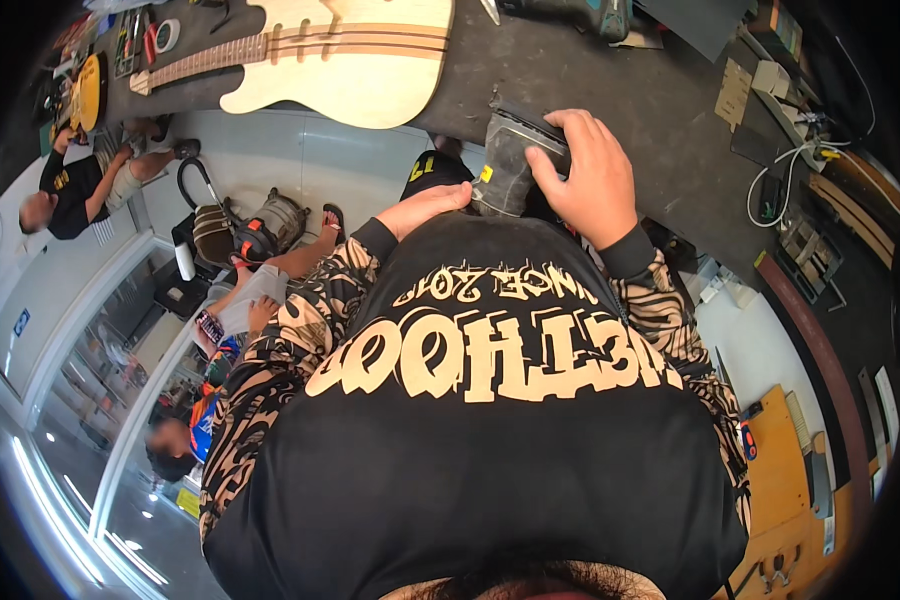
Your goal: The person prepares a sheet of sandpaper, attaches it to an electric sander, and sands the wooden body of an electric guitar on a workbench.
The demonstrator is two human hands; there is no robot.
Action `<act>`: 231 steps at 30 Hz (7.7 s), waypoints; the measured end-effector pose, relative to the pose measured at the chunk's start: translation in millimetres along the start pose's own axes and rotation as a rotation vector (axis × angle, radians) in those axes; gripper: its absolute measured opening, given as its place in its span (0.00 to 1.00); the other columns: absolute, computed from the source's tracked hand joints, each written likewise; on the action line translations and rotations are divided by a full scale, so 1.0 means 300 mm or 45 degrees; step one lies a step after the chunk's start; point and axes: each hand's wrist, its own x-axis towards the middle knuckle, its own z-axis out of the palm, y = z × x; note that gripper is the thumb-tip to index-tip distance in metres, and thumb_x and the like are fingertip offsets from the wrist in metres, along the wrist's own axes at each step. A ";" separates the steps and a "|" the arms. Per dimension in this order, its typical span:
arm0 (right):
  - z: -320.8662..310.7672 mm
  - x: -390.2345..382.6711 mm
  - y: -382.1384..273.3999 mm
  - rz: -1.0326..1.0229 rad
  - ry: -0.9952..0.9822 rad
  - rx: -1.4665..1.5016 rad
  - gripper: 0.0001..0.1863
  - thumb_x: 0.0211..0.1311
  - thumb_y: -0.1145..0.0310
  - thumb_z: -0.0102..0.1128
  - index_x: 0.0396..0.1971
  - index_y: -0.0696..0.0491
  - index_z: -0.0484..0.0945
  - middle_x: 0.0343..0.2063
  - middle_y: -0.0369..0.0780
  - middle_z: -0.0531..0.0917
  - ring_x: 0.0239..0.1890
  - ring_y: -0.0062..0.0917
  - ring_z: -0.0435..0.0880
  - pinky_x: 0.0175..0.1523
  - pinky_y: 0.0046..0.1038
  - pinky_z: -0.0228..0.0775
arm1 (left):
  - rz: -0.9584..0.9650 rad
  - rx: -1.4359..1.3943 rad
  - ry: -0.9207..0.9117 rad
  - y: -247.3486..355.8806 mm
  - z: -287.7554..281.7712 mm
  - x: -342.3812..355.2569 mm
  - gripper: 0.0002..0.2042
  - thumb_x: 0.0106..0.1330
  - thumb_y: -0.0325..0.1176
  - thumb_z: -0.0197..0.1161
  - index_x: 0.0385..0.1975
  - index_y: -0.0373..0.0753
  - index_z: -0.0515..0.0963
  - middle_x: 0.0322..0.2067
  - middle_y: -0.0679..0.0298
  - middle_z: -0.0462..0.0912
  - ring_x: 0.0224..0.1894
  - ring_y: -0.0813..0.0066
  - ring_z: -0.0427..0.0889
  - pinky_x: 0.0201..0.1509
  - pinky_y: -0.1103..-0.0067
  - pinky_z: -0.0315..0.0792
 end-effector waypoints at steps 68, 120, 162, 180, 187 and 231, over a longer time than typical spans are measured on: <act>-0.061 0.108 0.425 0.178 -0.260 0.576 0.13 0.80 0.69 0.63 0.57 0.53 0.87 0.51 0.45 0.94 0.53 0.45 0.93 0.57 0.40 0.83 | 0.937 1.260 0.384 0.528 0.119 0.374 0.15 0.71 0.33 0.77 0.54 0.37 0.91 0.50 0.56 0.94 0.54 0.62 0.92 0.61 0.70 0.81; -0.006 0.043 0.511 0.846 -0.026 0.909 0.15 0.87 0.63 0.57 0.55 0.58 0.85 0.42 0.51 0.92 0.43 0.41 0.95 0.53 0.39 0.84 | 0.823 2.030 0.049 0.834 0.246 0.424 0.09 0.70 0.32 0.72 0.45 0.36 0.91 0.38 0.55 0.90 0.42 0.47 0.89 0.48 0.59 0.83; -0.126 0.116 0.464 -0.072 -0.268 -0.043 0.13 0.78 0.60 0.68 0.45 0.48 0.72 0.26 0.42 0.85 0.26 0.43 0.88 0.31 0.43 0.81 | 1.023 2.068 -0.135 0.770 0.213 0.385 0.15 0.66 0.21 0.71 0.53 0.31 0.86 0.40 0.54 0.80 0.47 0.49 0.81 0.52 0.60 0.79; -0.163 0.087 0.397 0.106 -0.389 -0.199 0.13 0.71 0.66 0.73 0.51 0.49 0.85 0.36 0.41 0.89 0.37 0.39 0.92 0.39 0.40 0.85 | 0.967 1.845 0.001 0.739 0.197 0.424 0.08 0.71 0.28 0.74 0.45 0.33 0.87 0.36 0.55 0.79 0.45 0.49 0.81 0.50 0.61 0.77; -0.173 0.179 0.440 -0.110 -0.223 0.005 0.15 0.74 0.65 0.71 0.56 0.50 0.87 0.42 0.44 0.91 0.49 0.41 0.93 0.50 0.41 0.86 | 1.018 1.913 -0.005 0.761 0.224 0.435 0.11 0.67 0.27 0.75 0.48 0.37 0.88 0.38 0.56 0.82 0.46 0.50 0.84 0.50 0.60 0.81; -0.095 0.081 0.432 -0.170 -0.161 -0.043 0.22 0.69 0.73 0.68 0.63 0.55 0.85 0.58 0.41 0.92 0.55 0.34 0.94 0.57 0.34 0.88 | 1.023 2.014 0.234 0.623 0.216 0.419 0.17 0.74 0.29 0.70 0.61 0.39 0.87 0.47 0.52 0.93 0.47 0.47 0.91 0.50 0.60 0.86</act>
